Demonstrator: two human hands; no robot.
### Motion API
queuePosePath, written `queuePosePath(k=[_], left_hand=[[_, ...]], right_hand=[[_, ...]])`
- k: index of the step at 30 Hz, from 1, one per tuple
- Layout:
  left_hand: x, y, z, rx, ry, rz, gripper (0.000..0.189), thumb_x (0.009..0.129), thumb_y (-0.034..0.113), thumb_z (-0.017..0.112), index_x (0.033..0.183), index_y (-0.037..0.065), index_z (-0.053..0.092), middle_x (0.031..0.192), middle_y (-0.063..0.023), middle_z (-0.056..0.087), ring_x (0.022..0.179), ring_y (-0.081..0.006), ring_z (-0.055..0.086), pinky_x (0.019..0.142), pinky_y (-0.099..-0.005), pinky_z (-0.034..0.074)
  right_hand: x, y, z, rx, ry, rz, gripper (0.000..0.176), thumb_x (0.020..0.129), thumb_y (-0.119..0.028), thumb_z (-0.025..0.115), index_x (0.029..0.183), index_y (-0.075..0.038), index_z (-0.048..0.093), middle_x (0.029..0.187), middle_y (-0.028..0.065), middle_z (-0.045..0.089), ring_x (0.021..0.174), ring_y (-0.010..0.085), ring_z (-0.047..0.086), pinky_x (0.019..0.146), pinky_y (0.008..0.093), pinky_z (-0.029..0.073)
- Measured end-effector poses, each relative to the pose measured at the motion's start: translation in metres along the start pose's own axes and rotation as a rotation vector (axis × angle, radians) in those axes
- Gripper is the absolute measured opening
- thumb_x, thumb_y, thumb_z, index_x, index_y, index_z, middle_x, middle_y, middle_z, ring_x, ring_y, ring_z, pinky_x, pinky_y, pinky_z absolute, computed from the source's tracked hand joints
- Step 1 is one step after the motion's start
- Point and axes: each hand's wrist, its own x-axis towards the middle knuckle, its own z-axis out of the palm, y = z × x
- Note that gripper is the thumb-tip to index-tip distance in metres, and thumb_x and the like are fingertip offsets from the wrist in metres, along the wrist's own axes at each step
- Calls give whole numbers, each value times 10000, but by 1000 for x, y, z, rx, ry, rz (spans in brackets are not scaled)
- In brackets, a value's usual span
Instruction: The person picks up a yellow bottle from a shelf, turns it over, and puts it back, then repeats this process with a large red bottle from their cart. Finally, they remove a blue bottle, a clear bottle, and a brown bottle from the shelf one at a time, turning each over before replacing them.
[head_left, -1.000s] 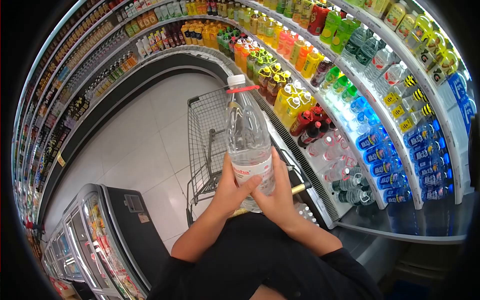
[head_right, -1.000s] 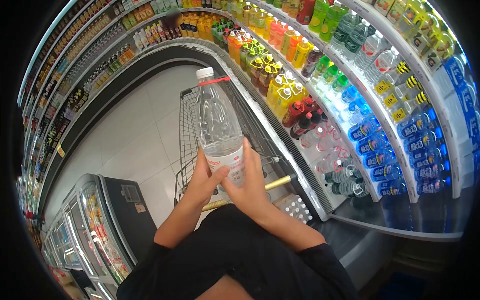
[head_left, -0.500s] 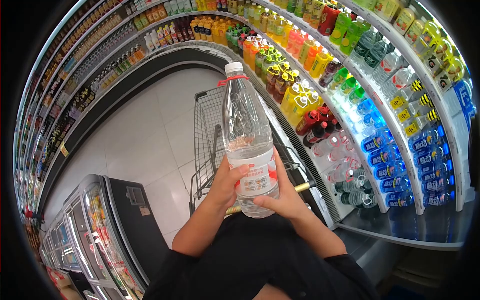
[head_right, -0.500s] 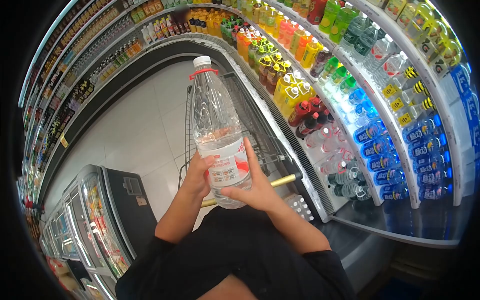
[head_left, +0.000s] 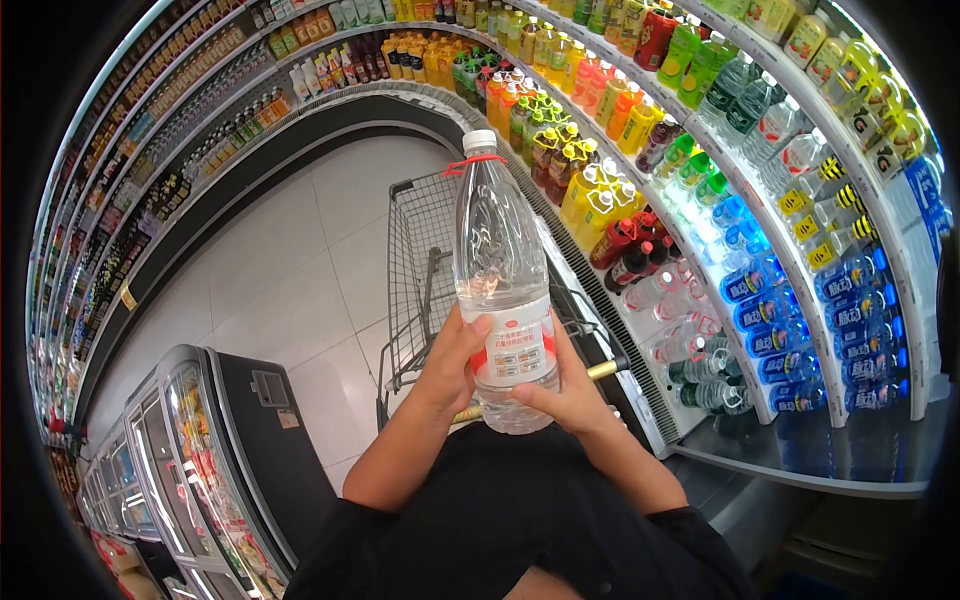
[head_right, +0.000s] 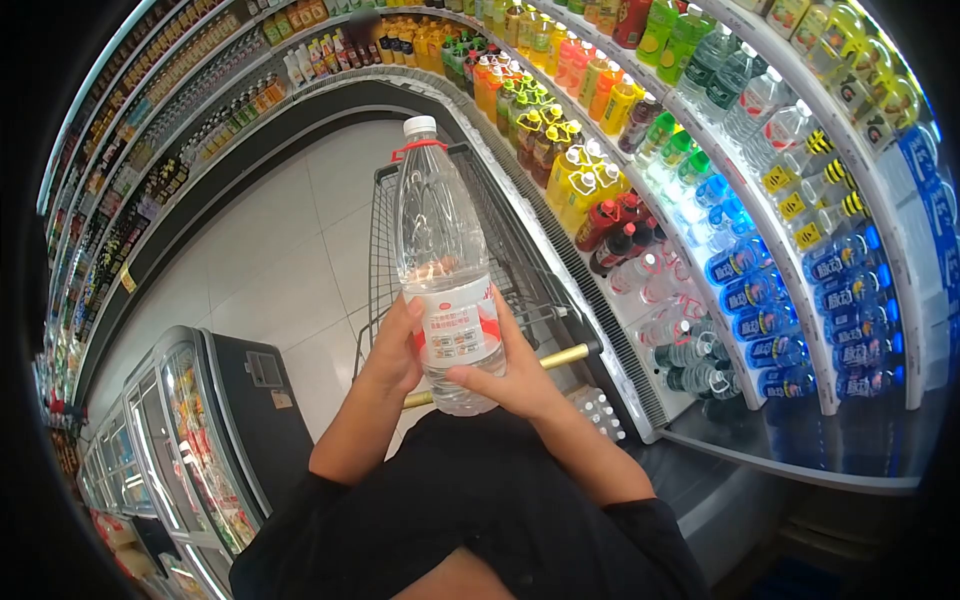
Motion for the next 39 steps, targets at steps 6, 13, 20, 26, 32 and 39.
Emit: queuePosePath(k=[6, 13, 20, 26, 32, 39], left_hand=[[-3, -3, 6, 1, -7, 42, 667, 980, 280, 695, 1509, 33, 373, 1424, -131, 550, 1315, -228, 545, 1108, -395, 446], [-6, -2, 4, 0, -8, 28, 675, 982, 287, 686, 1515, 37, 357, 1434, -137, 538, 1323, -228, 537, 1115, -396, 441], [-8, 3, 19, 121, 4, 276, 687, 976, 223, 697, 1522, 27, 329, 1425, -148, 538, 1310, -245, 551, 1101, -408, 463], [-5, 3, 10, 189, 139, 158, 685, 951, 168, 706, 1517, 36, 343, 1380, -164, 574, 1252, -261, 600, 1050, -412, 513], [-4, 3, -9, -76, -81, 133, 766, 892, 183, 757, 1525, 38, 351, 1386, -165, 568, 1261, -266, 592, 1064, -416, 497], [-7, 1, -8, -19, -113, 101, 824, 890, 184, 750, 1563, 35, 298, 1445, -166, 522, 1330, -271, 537, 1118, -428, 443]], right_hand=[[-8, 6, 0, 6, 15, -36, 1147, 825, -165, 847, 1637, 5, 56, 1588, 195, 356, 1464, 264, 368, 1196, 420, 306], [-12, 4, 7, 2, 52, -61, 1148, 823, -169, 848, 1632, 18, 56, 1566, 198, 381, 1447, 259, 392, 1182, 413, 332], [-14, -8, 28, -192, 205, -176, 1153, 809, -216, 869, 1615, 51, 90, 1531, 229, 412, 1404, 294, 458, 1149, 411, 380], [-17, -18, 27, -756, 119, -175, 1156, 790, -296, 890, 1610, 40, 147, 1474, 267, 432, 1385, 355, 462, 1123, 442, 396], [4, 5, 11, -7, -10, 27, 1216, 821, -269, 864, 1640, -5, 4, 1634, 228, 255, 1509, 290, 297, 1211, 430, 280], [9, -2, -2, 29, -151, 45, 1259, 785, -206, 890, 1639, -13, -15, 1614, 180, 311, 1491, 255, 322, 1215, 417, 277]])
